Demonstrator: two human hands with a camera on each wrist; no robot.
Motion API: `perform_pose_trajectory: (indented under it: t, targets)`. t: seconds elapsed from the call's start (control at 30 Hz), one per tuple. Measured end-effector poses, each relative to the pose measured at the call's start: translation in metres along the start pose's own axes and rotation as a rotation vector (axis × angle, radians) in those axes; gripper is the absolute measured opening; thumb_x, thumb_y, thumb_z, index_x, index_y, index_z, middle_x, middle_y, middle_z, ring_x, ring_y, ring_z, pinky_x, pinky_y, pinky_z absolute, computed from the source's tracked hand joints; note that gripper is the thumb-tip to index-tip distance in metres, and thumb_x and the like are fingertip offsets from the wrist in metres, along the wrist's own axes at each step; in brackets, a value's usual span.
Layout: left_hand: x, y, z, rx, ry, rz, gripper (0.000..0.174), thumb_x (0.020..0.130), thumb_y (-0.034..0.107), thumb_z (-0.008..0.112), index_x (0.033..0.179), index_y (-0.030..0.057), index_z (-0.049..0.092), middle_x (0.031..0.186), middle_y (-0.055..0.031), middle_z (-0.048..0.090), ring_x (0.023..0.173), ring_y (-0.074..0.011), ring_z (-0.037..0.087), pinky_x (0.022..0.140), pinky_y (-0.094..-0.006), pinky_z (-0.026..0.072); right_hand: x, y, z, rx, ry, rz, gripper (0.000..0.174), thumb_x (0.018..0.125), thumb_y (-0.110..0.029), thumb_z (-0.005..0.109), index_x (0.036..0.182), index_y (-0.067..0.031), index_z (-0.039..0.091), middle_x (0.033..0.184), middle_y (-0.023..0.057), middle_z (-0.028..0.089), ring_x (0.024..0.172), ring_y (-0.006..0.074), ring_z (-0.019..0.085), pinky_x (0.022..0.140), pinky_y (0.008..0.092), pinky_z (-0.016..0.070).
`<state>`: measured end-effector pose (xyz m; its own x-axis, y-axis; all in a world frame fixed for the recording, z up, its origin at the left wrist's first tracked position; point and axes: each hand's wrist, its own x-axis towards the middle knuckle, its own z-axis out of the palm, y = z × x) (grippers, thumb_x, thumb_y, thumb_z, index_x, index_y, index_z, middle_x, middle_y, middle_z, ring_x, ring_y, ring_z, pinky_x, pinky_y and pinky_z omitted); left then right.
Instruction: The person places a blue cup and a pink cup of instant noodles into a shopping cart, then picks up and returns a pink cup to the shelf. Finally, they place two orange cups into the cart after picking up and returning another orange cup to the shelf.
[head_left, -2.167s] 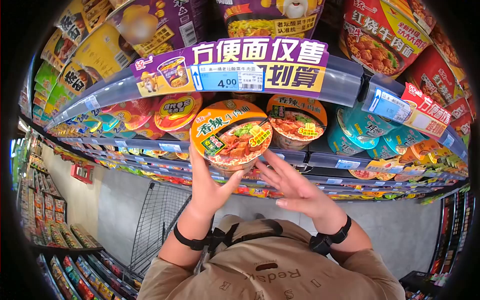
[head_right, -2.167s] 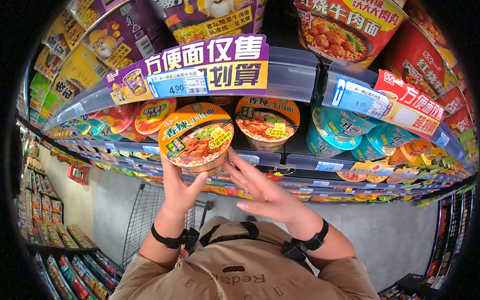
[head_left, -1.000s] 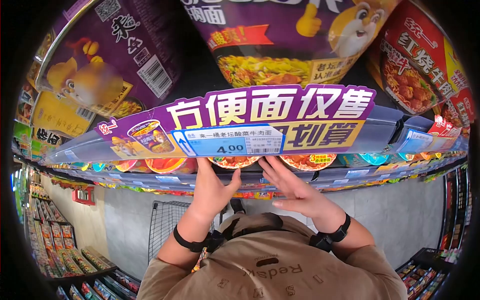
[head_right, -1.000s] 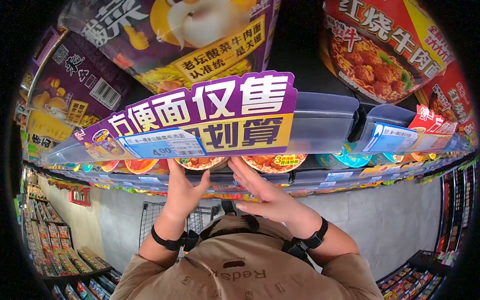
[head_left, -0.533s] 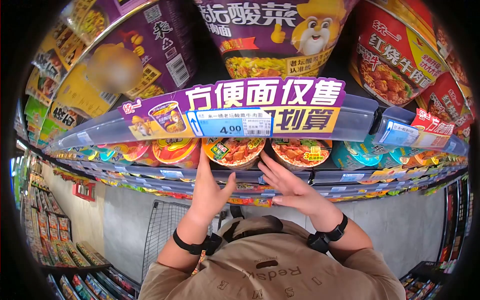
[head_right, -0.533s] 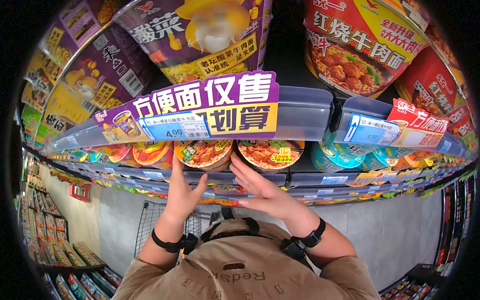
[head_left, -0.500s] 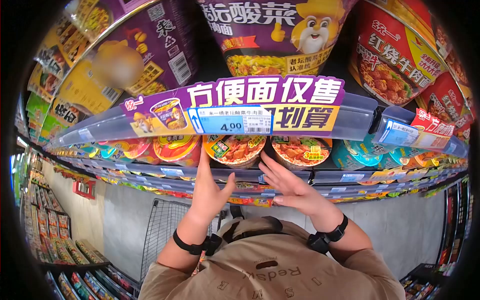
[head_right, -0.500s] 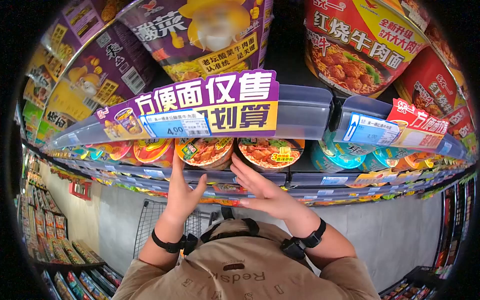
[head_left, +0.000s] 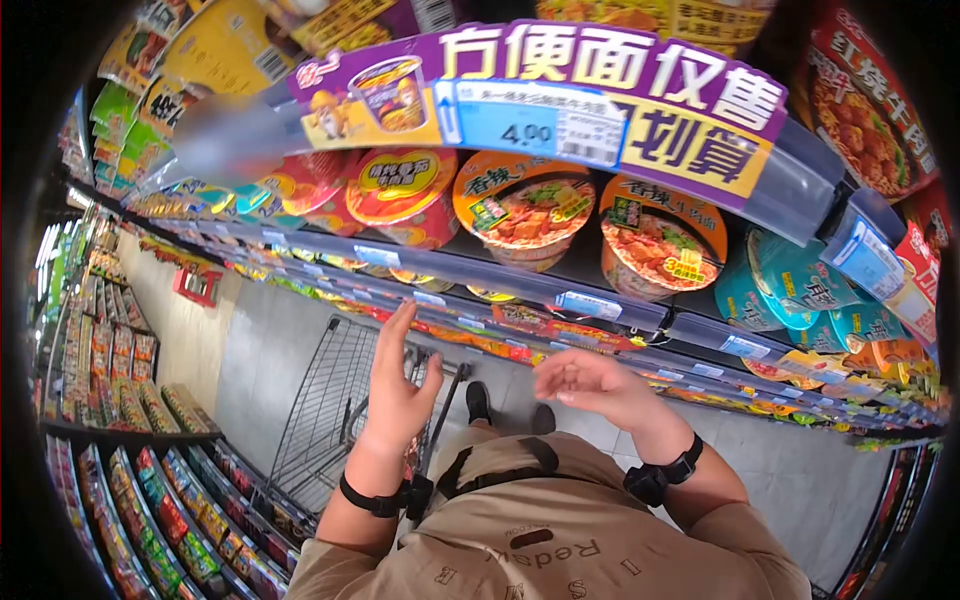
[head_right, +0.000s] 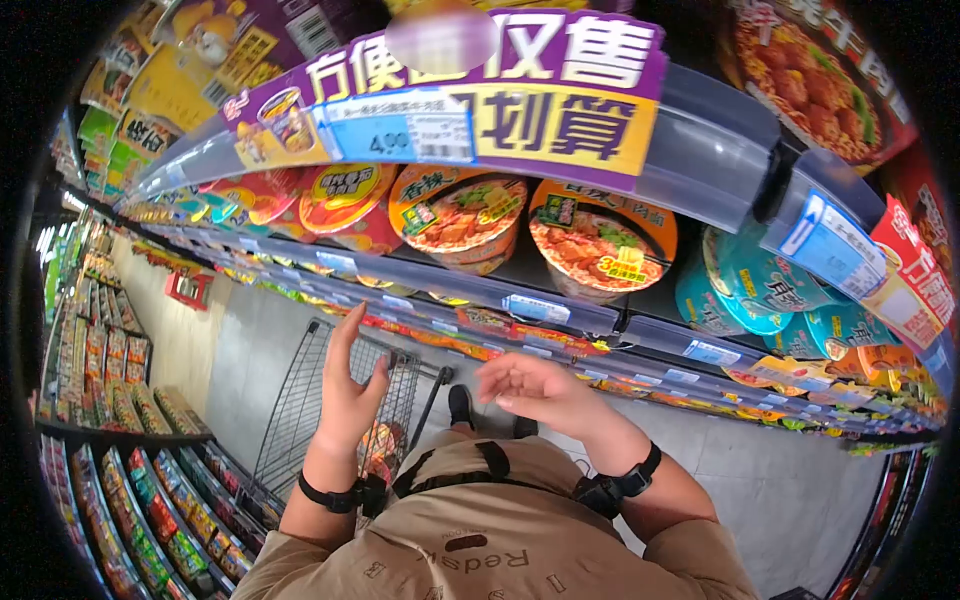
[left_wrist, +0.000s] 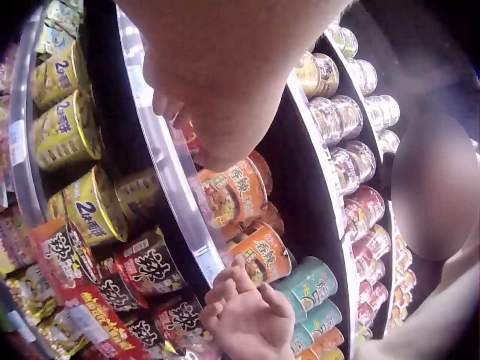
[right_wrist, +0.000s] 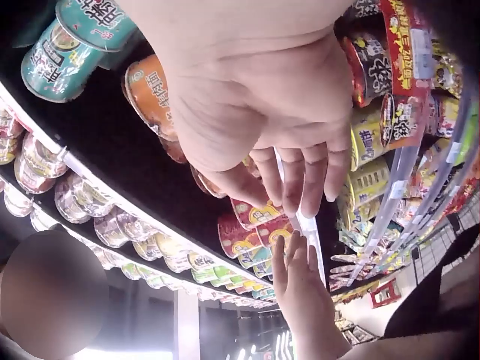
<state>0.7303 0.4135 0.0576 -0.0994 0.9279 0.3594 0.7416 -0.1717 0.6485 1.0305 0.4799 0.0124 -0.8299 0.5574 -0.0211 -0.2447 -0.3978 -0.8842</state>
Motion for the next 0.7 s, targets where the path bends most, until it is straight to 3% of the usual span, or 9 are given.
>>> perform_pose_trajectory:
  t: [0.03,0.2,0.23,0.4,0.47,0.53,0.7]
  targets:
    - [-0.005,-0.003,-0.006,0.003,0.012,-0.003,0.069,0.082,-0.006,0.067,0.148,-0.0014,0.046,0.147,-0.0245,0.052,0.138,-0.0400,0.050,0.117,-0.0443,0.0375,0.001,0.000,0.004,-0.008,0.010,0.040,0.033,0.099,-0.007,0.065,0.132,-0.0061,0.058,0.116,0.0034,0.063,0.114,0.0135,0.061,0.098,0.0305,0.0472]
    - [-0.031,-0.013,-0.036,0.090,0.068,-0.055,0.061,0.082,-0.008,0.066,0.141,-0.0008,0.052,0.143,-0.0214,0.055,0.135,-0.0385,0.053,0.114,-0.0436,0.0403,0.017,0.012,0.020,-0.062,-0.042,0.076,0.026,0.099,-0.006,0.065,0.125,-0.0042,0.061,0.110,0.0028,0.064,0.107,0.0134,0.065,0.096,0.0303,0.0492]
    - [-0.036,-0.013,-0.042,0.061,0.091,-0.081,0.059,0.083,-0.009,0.065,0.140,0.0022,0.055,0.144,-0.0180,0.057,0.137,-0.0339,0.053,0.115,-0.0420,0.0405,0.021,0.013,0.024,-0.075,-0.057,0.084,0.024,0.100,-0.006,0.064,0.124,-0.0048,0.062,0.109,0.0017,0.062,0.106,0.0121,0.064,0.094,0.0283,0.0486]
    - [-0.082,-0.030,-0.081,0.105,0.171,-0.146,0.057,0.083,-0.010,0.064,0.138,0.0021,0.056,0.143,-0.0176,0.057,0.136,-0.0332,0.053,0.114,-0.0414,0.0413,0.046,0.030,0.057,-0.115,-0.120,0.126,0.023,0.099,-0.006,0.064,0.122,-0.0050,0.062,0.107,0.0012,0.063,0.104,0.0116,0.065,0.093,0.0282,0.0493]
    - [-0.107,-0.039,-0.100,0.114,0.209,-0.178,0.056,0.083,-0.011,0.064,0.137,0.0021,0.056,0.143,-0.0174,0.058,0.135,-0.0329,0.054,0.113,-0.0412,0.0417,0.057,0.039,0.077,-0.130,-0.142,0.159,0.023,0.099,-0.006,0.064,0.122,-0.0050,0.063,0.107,0.0011,0.063,0.103,0.0115,0.065,0.093,0.0284,0.0496]
    - [-0.136,-0.049,-0.122,0.111,0.230,-0.213,0.053,0.084,-0.008,0.065,0.135,0.0003,0.057,0.141,-0.0202,0.058,0.132,-0.0379,0.055,0.113,-0.0422,0.0418,0.068,0.050,0.101,-0.120,-0.172,0.181,0.022,0.098,-0.006,0.064,0.121,-0.0050,0.063,0.106,0.0009,0.063,0.102,0.0116,0.065,0.092,0.0289,0.0504]
    - [-0.228,-0.085,-0.182,0.135,0.336,-0.341,0.052,0.084,-0.008,0.064,0.135,0.0005,0.057,0.140,-0.0194,0.058,0.132,-0.0369,0.056,0.112,-0.0420,0.0423,0.098,0.079,0.177,-0.169,-0.263,0.250,0.021,0.097,-0.006,0.064,0.118,-0.0041,0.064,0.104,0.0019,0.065,0.101,0.0127,0.066,0.091,0.0301,0.0519]
